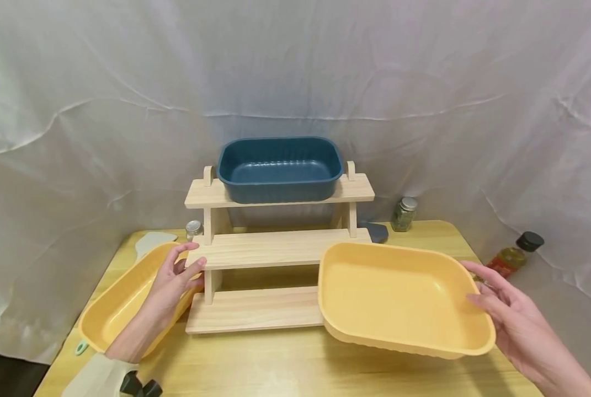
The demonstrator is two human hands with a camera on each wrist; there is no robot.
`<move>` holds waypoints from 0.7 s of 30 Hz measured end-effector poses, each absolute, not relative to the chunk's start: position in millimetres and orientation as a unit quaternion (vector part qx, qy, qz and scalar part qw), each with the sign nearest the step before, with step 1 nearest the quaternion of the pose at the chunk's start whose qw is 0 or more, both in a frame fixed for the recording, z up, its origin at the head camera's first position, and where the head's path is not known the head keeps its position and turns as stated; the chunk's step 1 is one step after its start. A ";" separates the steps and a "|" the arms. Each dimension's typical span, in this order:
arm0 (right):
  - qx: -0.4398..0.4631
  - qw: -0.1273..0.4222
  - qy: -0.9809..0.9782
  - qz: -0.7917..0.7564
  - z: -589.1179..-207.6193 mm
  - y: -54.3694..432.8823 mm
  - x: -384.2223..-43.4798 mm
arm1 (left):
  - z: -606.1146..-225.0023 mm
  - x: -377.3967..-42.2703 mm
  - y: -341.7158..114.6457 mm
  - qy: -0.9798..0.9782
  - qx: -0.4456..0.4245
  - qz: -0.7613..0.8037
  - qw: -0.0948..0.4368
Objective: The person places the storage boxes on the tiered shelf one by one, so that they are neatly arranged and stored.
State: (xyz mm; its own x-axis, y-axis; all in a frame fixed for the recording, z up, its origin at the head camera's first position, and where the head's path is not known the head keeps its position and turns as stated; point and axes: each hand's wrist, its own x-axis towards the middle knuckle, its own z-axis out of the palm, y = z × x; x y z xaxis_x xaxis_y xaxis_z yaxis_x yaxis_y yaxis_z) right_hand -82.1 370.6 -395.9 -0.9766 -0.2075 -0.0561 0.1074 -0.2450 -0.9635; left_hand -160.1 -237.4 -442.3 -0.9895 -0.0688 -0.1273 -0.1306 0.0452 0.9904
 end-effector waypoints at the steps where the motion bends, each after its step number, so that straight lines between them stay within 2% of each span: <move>1: -0.041 0.097 0.599 -0.794 -394.1 363.5 -84.3 | -441.6 -159.9 -237.1 0.722 -0.069 0.688 0.022; 11: -0.026 -0.001 0.610 -0.792 -384.4 290.7 -102.1 | -441.3 -158.8 -237.3 0.718 -0.067 0.692 0.021; 21: 0.010 0.007 0.619 -0.785 -371.4 236.6 -118.1 | -442.3 -159.8 -238.3 0.720 -0.064 0.691 0.019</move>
State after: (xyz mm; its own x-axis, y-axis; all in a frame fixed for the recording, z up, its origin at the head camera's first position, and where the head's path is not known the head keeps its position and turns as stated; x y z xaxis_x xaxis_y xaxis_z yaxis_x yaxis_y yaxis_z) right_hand -118.1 236.6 -371.4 -0.9997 0.0012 -0.0245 0.0235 -0.2340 -0.9719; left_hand -159.8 -238.3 -442.3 -0.9910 -0.0668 -0.1162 -0.1188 0.0364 0.9923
